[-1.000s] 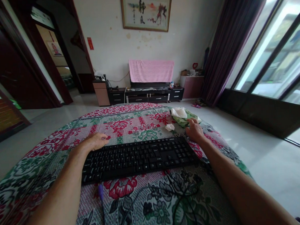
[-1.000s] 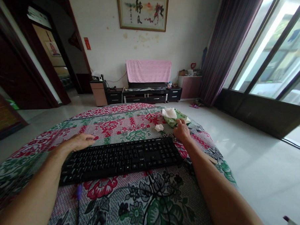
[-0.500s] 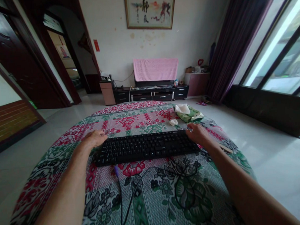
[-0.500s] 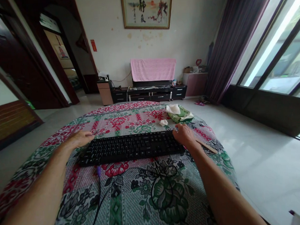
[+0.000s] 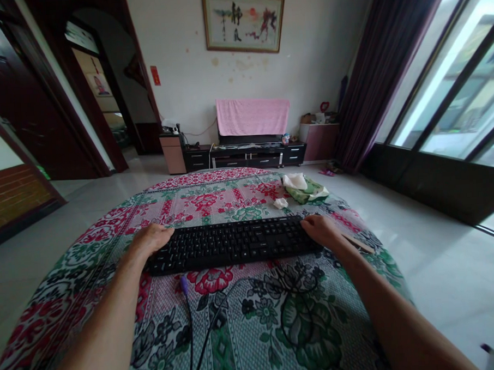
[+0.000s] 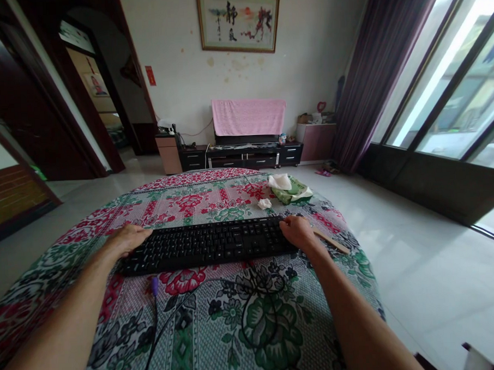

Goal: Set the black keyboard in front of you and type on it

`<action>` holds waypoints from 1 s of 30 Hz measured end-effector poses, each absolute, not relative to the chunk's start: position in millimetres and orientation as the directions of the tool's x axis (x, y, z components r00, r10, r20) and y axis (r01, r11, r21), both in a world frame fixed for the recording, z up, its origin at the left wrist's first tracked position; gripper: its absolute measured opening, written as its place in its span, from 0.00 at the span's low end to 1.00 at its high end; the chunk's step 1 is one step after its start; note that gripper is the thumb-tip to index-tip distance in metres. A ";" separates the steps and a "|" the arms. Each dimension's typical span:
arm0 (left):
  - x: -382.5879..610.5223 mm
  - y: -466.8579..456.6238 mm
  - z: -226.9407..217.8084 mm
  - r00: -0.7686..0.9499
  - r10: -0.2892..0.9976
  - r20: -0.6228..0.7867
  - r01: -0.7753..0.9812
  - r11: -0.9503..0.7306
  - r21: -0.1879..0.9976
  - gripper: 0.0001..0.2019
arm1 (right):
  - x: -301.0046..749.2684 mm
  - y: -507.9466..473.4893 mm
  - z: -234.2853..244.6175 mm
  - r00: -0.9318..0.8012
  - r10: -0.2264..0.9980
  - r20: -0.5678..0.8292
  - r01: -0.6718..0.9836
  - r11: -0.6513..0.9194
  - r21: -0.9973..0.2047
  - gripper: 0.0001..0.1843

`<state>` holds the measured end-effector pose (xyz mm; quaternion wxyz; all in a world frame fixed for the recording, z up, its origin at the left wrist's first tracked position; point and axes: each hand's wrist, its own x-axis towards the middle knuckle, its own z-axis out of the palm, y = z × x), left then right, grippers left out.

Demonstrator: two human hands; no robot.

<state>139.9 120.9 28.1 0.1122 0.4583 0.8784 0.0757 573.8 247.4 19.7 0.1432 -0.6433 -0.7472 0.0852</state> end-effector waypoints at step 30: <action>135.0 128.3 14.9 -0.618 0.784 -0.064 0.743 0.608 0.279 0.27 | 573.0 256.4 7.8 -0.046 0.978 0.204 0.935 0.114 -0.337 0.18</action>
